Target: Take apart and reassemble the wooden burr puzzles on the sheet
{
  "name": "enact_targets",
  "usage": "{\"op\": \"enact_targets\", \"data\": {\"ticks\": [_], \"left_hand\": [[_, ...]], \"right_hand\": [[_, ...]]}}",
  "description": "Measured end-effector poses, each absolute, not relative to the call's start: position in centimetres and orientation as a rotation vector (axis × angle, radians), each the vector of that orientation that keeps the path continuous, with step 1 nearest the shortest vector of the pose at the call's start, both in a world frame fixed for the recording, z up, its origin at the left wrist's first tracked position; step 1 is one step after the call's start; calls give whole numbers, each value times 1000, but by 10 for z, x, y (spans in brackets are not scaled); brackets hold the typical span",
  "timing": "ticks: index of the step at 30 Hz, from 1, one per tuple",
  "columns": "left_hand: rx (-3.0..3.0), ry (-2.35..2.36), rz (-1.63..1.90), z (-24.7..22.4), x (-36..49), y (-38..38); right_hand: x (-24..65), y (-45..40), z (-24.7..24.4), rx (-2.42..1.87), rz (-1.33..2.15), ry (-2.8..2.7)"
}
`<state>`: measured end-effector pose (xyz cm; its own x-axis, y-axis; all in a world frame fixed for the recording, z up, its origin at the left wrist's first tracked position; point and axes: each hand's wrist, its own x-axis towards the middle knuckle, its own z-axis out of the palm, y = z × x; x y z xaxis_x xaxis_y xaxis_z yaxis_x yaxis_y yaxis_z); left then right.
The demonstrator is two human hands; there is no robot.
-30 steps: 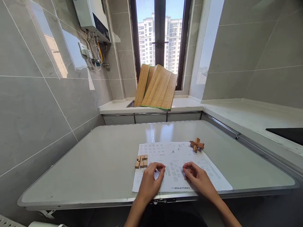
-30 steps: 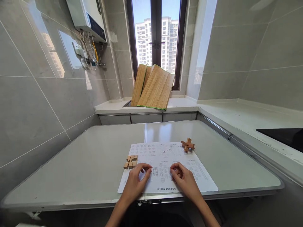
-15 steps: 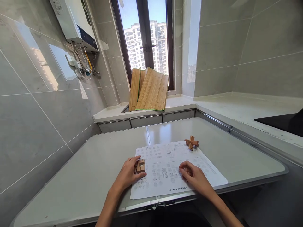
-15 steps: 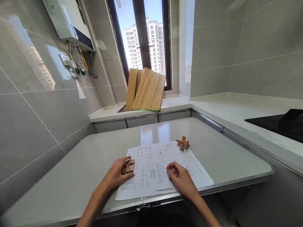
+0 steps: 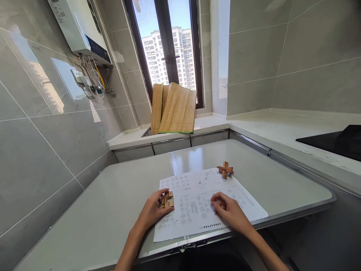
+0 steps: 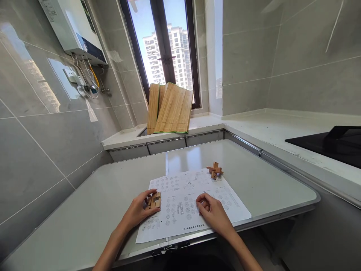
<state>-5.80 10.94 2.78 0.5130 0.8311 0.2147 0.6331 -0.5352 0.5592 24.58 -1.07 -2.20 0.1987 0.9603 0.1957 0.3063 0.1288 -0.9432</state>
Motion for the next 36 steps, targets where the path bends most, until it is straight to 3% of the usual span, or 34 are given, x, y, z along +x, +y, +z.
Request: {"op": "enact_targets", "data": {"ticks": [13,25,36], "left_hand": [[2360,1060,632,3,37,59],[2335,960,596,14,-5,65],[2078,941,780,15,7,59]], "right_hand": [[248,-10,-28,-1432,757,-1370],[240,-15,-20,-1385,666,-1712],[245,-14,-15,-1320,751,-1551]]}}
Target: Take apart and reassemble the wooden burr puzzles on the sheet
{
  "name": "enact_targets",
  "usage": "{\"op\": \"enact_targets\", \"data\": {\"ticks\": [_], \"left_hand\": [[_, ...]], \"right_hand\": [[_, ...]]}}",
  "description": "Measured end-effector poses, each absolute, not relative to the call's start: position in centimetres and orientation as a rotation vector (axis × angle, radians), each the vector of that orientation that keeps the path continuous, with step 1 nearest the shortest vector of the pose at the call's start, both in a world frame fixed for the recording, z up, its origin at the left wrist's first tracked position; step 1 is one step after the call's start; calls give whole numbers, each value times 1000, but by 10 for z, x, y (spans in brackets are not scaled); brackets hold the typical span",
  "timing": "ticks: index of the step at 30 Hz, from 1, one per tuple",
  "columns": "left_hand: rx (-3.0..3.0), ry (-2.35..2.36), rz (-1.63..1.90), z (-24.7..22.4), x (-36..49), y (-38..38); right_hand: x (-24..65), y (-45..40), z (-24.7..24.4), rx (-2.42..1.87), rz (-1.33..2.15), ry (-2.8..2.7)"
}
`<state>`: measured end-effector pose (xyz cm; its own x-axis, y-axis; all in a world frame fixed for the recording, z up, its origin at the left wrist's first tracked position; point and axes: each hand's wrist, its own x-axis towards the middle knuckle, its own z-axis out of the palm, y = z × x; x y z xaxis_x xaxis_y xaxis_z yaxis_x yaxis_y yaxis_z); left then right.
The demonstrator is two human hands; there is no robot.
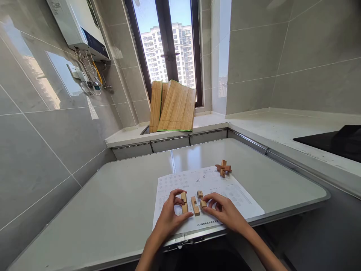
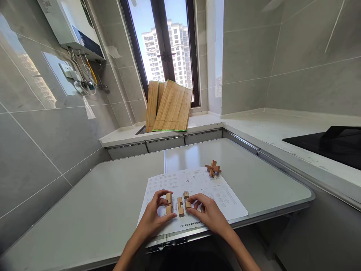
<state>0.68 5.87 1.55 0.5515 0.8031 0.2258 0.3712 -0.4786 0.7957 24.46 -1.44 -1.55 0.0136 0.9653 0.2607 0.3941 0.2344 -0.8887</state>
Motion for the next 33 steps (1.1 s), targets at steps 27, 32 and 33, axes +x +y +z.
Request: {"op": "enact_targets", "data": {"ticks": [27,32,33], "left_hand": [[2294,912,809,18,13,50],[2295,905,868,23,14,46],[2300,896,887,24,15,45]], "right_hand": [[246,-20,-10,-1271,866,-1492],[230,-30,4,-1220,902,-1460],[225,-32,7,-1197,895,-1447]]}}
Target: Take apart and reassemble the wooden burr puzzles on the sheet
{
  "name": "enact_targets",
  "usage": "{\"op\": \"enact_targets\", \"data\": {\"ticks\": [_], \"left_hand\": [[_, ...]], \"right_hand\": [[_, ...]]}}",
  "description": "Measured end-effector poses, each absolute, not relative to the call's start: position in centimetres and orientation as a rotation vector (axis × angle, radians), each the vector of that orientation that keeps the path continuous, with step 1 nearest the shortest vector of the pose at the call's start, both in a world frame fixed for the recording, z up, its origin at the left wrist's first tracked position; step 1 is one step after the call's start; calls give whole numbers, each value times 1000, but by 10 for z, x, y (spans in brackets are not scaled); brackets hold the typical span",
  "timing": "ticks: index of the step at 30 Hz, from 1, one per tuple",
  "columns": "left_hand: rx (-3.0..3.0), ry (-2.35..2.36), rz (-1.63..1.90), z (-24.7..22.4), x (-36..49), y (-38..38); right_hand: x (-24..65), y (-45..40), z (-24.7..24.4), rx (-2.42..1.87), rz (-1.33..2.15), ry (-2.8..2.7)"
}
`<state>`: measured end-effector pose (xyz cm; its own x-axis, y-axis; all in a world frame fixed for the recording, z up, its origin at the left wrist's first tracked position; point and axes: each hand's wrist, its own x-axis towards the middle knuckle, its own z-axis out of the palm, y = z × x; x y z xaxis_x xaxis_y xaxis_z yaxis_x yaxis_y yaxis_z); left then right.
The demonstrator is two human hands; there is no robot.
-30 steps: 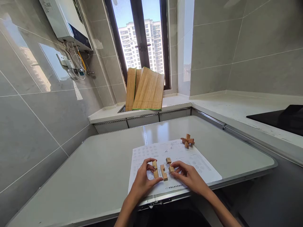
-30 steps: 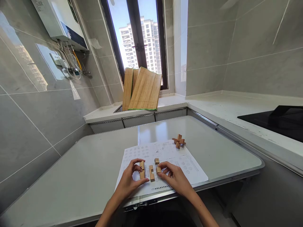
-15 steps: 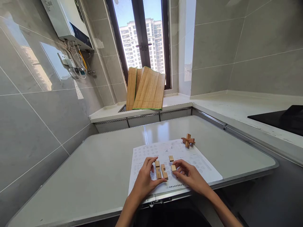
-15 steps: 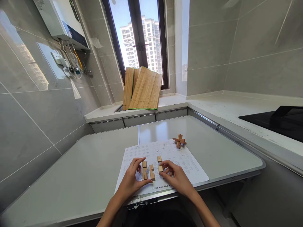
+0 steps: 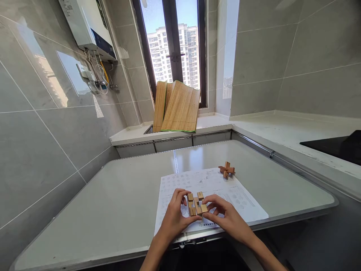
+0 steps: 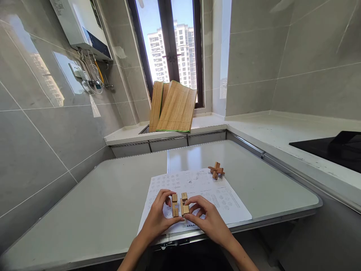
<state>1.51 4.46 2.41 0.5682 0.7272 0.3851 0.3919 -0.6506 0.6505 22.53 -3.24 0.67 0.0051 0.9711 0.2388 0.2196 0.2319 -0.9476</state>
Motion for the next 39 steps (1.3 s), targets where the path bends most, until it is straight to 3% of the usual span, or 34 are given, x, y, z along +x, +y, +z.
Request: {"op": "enact_targets", "data": {"ticks": [8,39], "left_hand": [[2380,833,962,32,22,34],[2719,918,1109,19,35,17]], "right_hand": [[202,-43,23,-1171,917,-1360],[178,-41,19,-1679,334,-1299]]}}
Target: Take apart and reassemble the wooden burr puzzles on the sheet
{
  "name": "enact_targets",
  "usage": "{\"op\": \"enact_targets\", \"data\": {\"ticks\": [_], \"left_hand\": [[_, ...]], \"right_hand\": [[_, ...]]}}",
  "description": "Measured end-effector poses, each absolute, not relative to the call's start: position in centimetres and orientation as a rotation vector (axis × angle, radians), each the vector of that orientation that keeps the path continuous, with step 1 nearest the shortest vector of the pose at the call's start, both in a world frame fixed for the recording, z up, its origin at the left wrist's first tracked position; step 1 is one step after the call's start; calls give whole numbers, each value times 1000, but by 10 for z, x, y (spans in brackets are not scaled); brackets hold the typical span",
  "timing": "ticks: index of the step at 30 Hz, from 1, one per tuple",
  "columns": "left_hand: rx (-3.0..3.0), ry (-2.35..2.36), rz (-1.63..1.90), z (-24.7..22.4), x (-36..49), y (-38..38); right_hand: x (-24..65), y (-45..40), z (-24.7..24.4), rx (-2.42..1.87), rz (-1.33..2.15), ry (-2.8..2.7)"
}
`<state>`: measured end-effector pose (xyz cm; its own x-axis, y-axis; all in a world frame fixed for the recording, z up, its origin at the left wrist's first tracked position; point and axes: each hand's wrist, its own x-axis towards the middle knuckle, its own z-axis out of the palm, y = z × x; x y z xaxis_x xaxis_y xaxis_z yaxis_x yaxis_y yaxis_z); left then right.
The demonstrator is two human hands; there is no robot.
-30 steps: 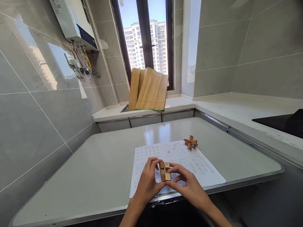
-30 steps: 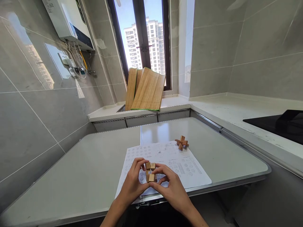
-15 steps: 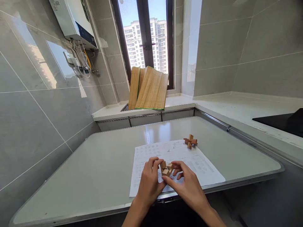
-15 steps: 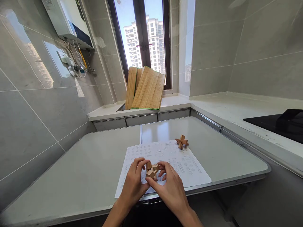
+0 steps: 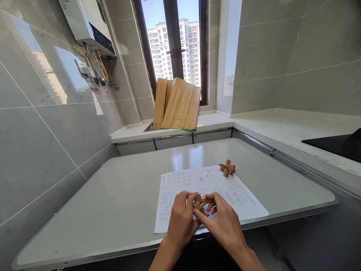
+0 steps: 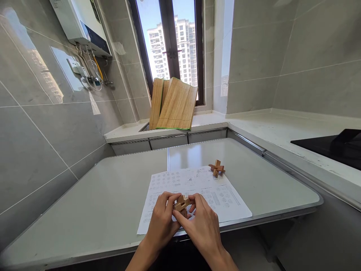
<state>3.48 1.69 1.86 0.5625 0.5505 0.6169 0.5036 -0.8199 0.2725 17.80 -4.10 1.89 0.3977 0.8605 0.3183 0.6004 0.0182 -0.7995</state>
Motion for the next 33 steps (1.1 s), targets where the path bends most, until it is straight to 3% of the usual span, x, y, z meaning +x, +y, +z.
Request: {"op": "enact_targets", "data": {"ticks": [17,33], "left_hand": [[2033,1064,1099,31,36,9],[1786,1250,1023,14,6,24]], "right_hand": [[197,-40,15,-1498,673,-1323],[193,-15,-29,-1624,302,-1647]]}}
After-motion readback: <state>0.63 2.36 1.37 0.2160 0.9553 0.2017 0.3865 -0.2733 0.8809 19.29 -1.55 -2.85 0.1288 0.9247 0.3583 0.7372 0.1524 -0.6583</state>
